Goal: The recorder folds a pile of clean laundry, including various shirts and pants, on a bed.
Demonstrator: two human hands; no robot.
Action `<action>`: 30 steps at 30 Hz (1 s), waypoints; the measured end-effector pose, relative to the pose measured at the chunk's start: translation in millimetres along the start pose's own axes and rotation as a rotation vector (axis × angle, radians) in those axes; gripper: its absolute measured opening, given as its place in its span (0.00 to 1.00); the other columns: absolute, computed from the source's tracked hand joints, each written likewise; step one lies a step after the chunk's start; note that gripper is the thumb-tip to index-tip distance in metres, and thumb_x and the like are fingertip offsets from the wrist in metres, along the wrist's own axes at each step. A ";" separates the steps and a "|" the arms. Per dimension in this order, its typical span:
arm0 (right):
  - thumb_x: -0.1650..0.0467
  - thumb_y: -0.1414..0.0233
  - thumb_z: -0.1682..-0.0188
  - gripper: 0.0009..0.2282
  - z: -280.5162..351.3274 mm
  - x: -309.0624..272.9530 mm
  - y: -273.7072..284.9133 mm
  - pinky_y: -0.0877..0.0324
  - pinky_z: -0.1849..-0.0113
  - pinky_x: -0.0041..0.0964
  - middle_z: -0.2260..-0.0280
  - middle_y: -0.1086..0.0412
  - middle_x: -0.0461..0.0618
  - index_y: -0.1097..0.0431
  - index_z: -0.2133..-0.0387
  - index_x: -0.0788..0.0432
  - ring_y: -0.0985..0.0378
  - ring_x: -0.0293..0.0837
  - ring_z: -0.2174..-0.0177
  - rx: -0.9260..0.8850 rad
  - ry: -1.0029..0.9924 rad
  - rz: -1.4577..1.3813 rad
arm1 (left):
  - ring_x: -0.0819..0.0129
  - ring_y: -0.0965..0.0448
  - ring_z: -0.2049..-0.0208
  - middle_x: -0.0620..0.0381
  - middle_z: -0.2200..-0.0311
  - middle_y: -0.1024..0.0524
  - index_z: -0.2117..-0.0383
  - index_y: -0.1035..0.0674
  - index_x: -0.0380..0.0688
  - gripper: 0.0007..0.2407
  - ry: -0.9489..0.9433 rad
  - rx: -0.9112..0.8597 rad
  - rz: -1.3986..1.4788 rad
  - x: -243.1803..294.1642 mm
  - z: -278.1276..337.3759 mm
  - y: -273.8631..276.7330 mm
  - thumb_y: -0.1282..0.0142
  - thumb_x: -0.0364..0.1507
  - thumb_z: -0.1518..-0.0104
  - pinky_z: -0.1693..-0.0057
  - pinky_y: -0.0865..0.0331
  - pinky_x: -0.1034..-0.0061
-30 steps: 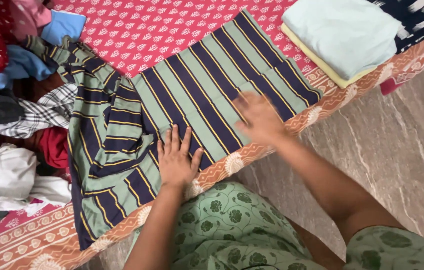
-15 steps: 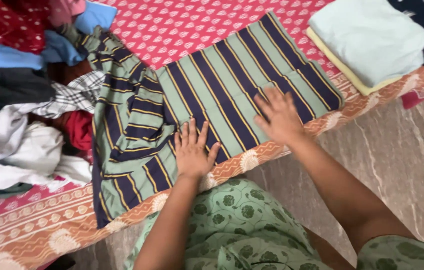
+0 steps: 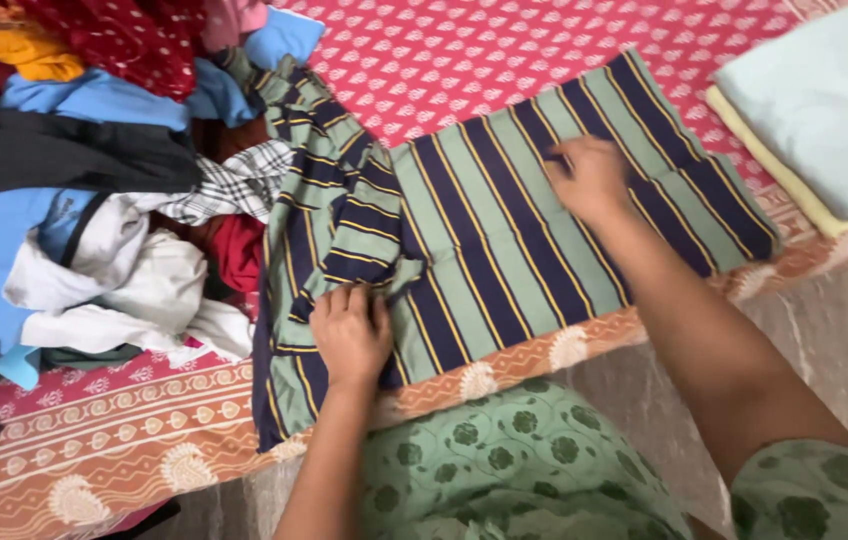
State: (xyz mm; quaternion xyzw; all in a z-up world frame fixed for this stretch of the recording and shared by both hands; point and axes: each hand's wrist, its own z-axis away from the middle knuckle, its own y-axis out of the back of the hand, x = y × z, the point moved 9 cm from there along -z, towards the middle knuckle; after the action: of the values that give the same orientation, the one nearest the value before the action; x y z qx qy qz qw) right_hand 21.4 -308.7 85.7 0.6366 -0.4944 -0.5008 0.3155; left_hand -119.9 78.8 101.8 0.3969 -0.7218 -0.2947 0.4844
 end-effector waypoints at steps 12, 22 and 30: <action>0.67 0.43 0.51 0.10 -169.1 -198.3 -281.2 0.29 0.61 0.38 0.64 0.22 0.54 0.24 0.59 0.60 0.22 0.43 0.64 -0.242 -0.108 -0.613 | 0.52 0.26 0.56 0.50 0.59 0.22 0.59 0.18 0.42 0.12 0.045 0.110 -0.012 -37.3 -1.4 11.4 0.43 0.32 0.46 0.49 0.35 0.58; 0.83 0.53 0.60 0.24 -165.1 -275.3 -239.2 0.23 0.58 0.47 0.55 0.26 0.57 0.27 0.48 0.58 0.21 0.51 0.61 -0.786 -0.573 -1.483 | 0.52 0.26 0.55 0.50 0.57 0.23 0.59 0.18 0.42 0.13 0.099 0.074 0.066 -46.5 -3.8 8.0 0.43 0.32 0.49 0.48 0.37 0.58; 0.89 0.51 0.54 0.27 -167.1 -241.2 -50.7 0.24 0.52 0.39 0.50 0.28 0.53 0.38 0.39 0.63 0.22 0.45 0.56 0.021 0.063 -1.760 | 0.46 0.34 0.41 0.46 0.44 0.29 0.46 0.24 0.44 0.19 0.161 0.204 -0.045 -59.6 13.0 0.9 0.44 0.35 0.45 0.37 0.46 0.48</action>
State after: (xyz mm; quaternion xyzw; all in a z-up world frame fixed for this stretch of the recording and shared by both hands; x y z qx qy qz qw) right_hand 193.7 -80.5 168.9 0.8029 0.1798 -0.5400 -0.1771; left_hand -119.4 130.9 70.2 0.4824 -0.6977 -0.1979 0.4912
